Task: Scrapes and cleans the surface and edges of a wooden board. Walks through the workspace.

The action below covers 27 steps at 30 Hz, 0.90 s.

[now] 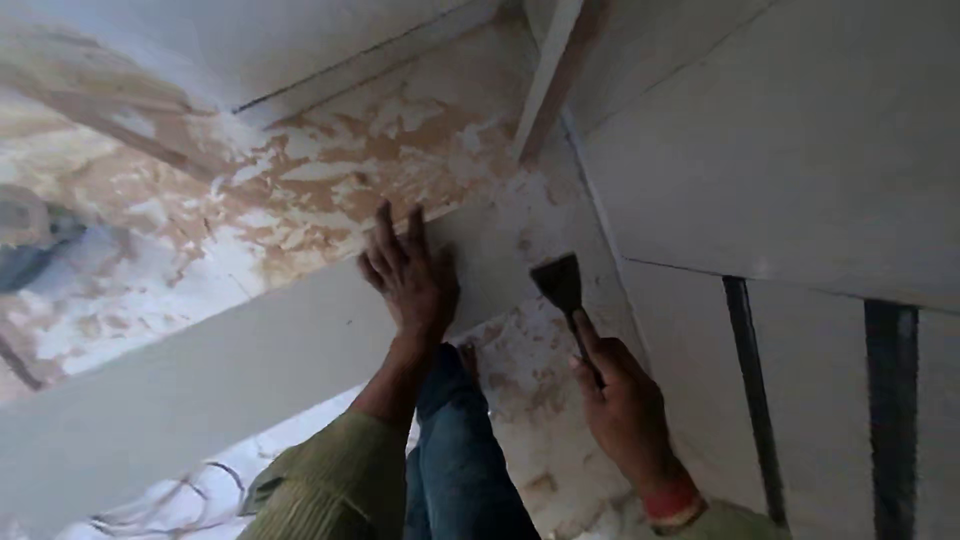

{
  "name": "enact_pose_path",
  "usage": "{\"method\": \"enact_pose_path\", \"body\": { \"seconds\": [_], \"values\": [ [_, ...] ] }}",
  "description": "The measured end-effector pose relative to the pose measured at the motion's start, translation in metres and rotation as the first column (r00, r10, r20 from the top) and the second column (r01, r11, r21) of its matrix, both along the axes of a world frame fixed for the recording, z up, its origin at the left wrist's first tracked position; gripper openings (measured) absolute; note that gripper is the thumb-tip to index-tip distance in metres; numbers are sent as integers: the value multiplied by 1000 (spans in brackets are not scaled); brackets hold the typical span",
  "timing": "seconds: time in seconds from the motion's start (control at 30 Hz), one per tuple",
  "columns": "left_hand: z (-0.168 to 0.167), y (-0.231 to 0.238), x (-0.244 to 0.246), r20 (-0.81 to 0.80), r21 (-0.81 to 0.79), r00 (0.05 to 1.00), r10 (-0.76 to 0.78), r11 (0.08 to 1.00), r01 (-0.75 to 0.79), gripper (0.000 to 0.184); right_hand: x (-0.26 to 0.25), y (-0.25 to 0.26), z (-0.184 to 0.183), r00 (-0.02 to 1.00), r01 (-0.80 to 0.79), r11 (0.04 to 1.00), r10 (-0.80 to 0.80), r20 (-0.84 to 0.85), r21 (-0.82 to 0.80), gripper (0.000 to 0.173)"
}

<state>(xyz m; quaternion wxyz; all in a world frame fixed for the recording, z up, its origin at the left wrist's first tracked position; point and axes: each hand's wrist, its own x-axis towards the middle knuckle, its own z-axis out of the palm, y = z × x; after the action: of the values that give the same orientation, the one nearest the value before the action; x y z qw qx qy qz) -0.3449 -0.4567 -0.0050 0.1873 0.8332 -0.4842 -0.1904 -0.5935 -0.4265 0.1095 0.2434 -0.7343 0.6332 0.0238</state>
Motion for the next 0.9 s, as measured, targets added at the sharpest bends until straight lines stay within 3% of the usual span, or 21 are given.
{"method": "enact_pose_path", "body": {
  "seconds": [0.1,0.27,0.47,0.63,0.7,0.77,0.9],
  "values": [
    [-14,-11,9,41,-41,969,244,969,-242,51,-9,-4,-20,981,-181,983,179,-70,-13,50],
    [-17,-16,5,63,-7,981,185,983,-185,58,-9,-24,-41,965,-256,966,255,-55,-28,48],
    [-18,-18,7,85,10,982,169,985,-171,78,22,-97,-46,934,-354,935,353,-47,-6,49],
    [17,-64,1,-93,298,988,121,951,-88,80,14,-136,-41,888,-460,888,460,-14,11,50],
    [22,-84,-4,-186,427,971,150,902,-57,75,15,-153,-41,898,-440,891,438,44,110,56],
    [18,-90,-5,-198,450,966,168,891,-62,69,22,-176,-43,941,-337,883,322,102,327,68],
    [16,-92,-3,-217,459,958,186,886,-69,64,42,-202,-62,974,-202,753,90,206,626,70]
  ]
}}
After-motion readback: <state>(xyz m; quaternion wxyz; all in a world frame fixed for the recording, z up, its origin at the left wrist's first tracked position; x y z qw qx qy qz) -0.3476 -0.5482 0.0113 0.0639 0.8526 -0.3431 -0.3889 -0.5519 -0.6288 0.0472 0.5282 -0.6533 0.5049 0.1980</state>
